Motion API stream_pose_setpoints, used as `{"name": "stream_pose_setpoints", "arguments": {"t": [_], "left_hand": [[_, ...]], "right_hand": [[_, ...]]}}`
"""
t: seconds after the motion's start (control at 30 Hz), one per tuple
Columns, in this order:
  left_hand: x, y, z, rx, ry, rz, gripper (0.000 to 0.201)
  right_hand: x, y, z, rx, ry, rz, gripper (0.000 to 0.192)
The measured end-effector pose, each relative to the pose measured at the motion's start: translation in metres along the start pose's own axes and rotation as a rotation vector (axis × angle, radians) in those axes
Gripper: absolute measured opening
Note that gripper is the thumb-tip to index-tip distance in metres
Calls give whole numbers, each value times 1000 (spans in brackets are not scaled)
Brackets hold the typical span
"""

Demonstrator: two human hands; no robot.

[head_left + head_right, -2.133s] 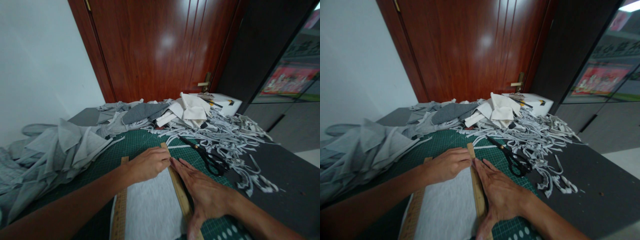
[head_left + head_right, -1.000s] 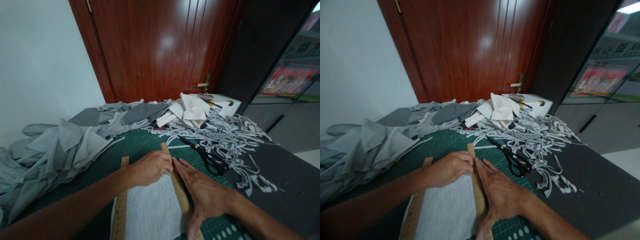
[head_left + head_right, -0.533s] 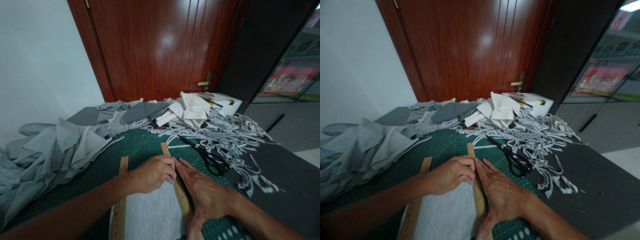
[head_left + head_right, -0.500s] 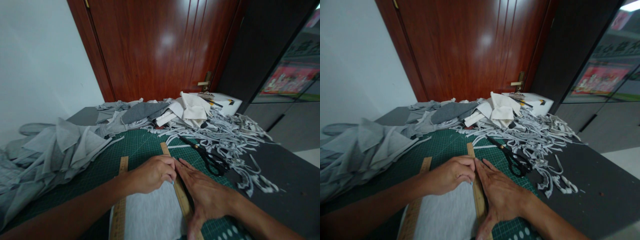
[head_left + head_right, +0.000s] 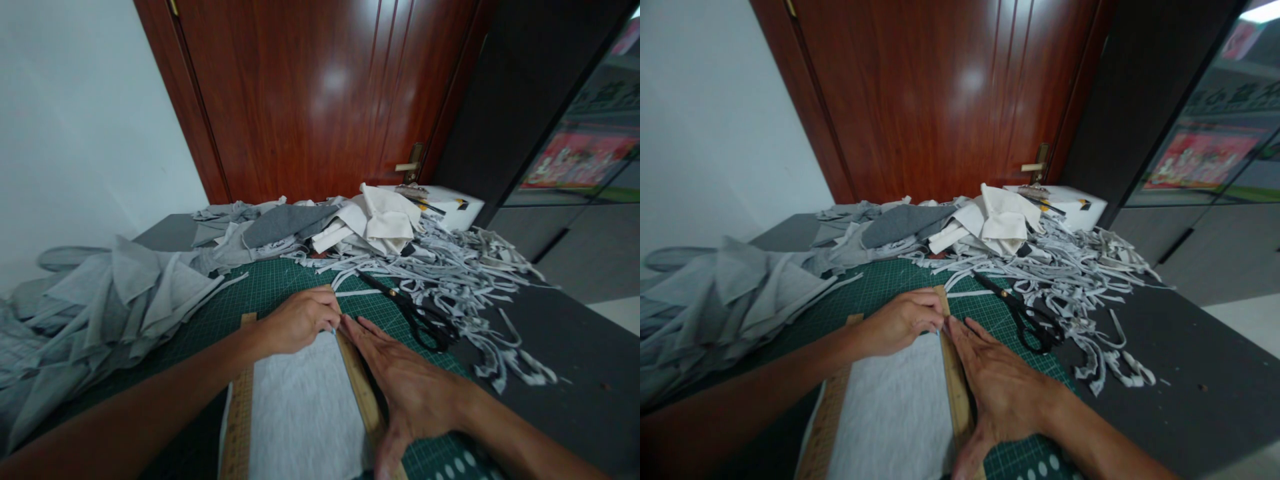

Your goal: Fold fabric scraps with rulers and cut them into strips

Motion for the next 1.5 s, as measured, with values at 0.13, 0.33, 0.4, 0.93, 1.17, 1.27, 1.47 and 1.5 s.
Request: {"name": "stream_pose_setpoints", "arguments": {"t": [0.13,0.33,0.4,0.93,1.17,1.27,1.47,1.5], "left_hand": [[-9,6,-2,30,15,-63,28],[5,11,2,36,26,-148,24],[16,7,3,7,-5,-178,26],[62,-3,3,-84,-147,-326,20],[86,-7,4,-111,-140,-342,13],[94,-8,5,-122,-125,-323,8],[103,-11,8,-127,-102,-297,18],[104,-12,9,-133,-97,-293,17]], "right_hand": [[0,1,0,-2,-11,-1,180],[-2,2,-1,-18,-44,-16,179],[-2,2,-1,-24,-63,-23,179],[-3,2,-3,-27,-27,-29,184],[-2,1,-3,-10,13,-23,183],[2,0,-2,15,42,-8,181],[5,-1,-1,5,35,15,184],[5,-1,-1,1,31,14,184]]}}
Point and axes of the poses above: each hand's wrist, its own z-axis away from the middle knuckle, its own y-axis out of the back of the hand, x = y × z, the point moved 7 cm from there along -z, towards the middle knuckle, and after that the axes turned 10 degrees about -z, right-handed, at the moved point
